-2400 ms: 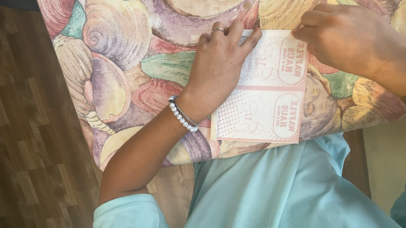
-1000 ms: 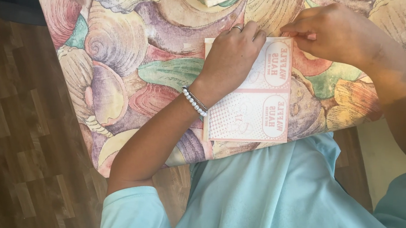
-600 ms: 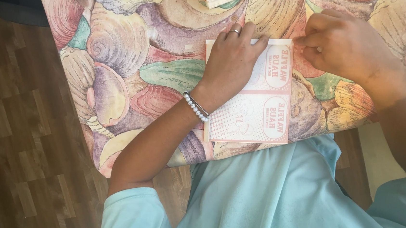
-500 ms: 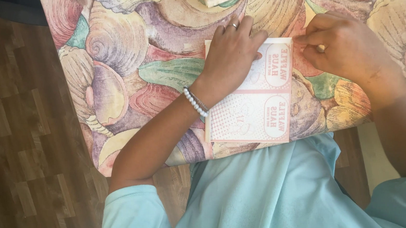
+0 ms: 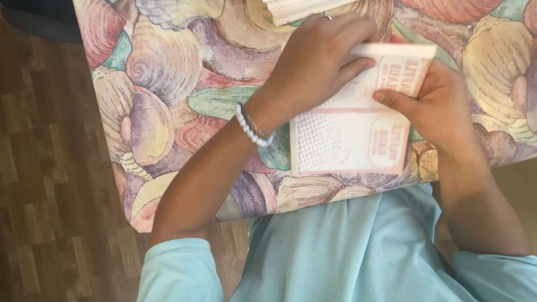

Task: Folding printed paper sheets into bags or envelopes on a table.

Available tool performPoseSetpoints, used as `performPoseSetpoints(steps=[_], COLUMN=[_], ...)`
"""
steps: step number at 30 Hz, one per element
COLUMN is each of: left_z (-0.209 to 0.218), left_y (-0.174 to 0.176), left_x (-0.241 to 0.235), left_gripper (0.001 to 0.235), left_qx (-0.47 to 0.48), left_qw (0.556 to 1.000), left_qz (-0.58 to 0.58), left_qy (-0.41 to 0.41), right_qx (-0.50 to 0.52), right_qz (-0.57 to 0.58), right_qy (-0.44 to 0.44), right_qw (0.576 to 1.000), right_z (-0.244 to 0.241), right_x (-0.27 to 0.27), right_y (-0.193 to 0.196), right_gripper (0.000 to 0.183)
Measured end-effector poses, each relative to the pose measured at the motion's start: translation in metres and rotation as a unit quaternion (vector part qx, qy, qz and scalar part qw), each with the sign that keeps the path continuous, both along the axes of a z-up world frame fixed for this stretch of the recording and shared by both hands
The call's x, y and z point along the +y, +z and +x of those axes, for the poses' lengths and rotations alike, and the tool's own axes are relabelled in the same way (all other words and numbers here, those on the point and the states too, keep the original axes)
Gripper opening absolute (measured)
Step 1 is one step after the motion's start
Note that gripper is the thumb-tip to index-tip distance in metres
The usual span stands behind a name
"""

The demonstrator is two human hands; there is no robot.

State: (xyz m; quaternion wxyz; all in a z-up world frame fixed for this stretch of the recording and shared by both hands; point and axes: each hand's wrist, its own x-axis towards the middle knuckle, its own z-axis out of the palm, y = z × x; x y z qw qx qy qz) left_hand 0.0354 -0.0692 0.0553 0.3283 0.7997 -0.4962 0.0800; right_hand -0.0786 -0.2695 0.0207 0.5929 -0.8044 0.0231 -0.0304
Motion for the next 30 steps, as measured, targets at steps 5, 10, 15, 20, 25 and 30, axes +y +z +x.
performPoseSetpoints(steps=[5,10,15,20,25,30], left_z=[-0.02,-0.027,-0.037,-0.037,-0.038,-0.036], left_y=[0.008,-0.012,-0.04,-0.037,-0.037,-0.04], left_x=[0.031,0.051,0.049,0.05,0.055,0.057], left_gripper=[0.067,0.037,0.016,0.024,0.03,0.028], left_qx=[-0.011,0.319,0.392,0.403,0.442,0.468], left_qw=[0.971,0.89,0.846,0.837,0.827,0.816], left_qz=[-0.161,-0.306,-0.346,-0.355,-0.339,-0.338], left_qy=[0.178,0.115,0.105,0.105,0.08,0.033], right_qx=[-0.17,-0.221,-0.233,-0.195,-0.199,-0.189], right_qz=[-0.063,-0.087,-0.024,0.007,0.023,0.012], right_qy=[-0.07,-0.089,-0.045,0.004,-0.031,-0.031], right_qw=[0.981,0.967,0.971,0.981,0.979,0.981], right_z=[0.01,0.021,0.019,0.021,0.024,0.023], right_x=[-0.008,-0.017,-0.012,-0.017,-0.02,-0.024], right_y=[0.009,0.014,0.02,0.017,0.005,0.004], right_gripper=[0.05,0.044,0.068,0.066,0.04,0.037])
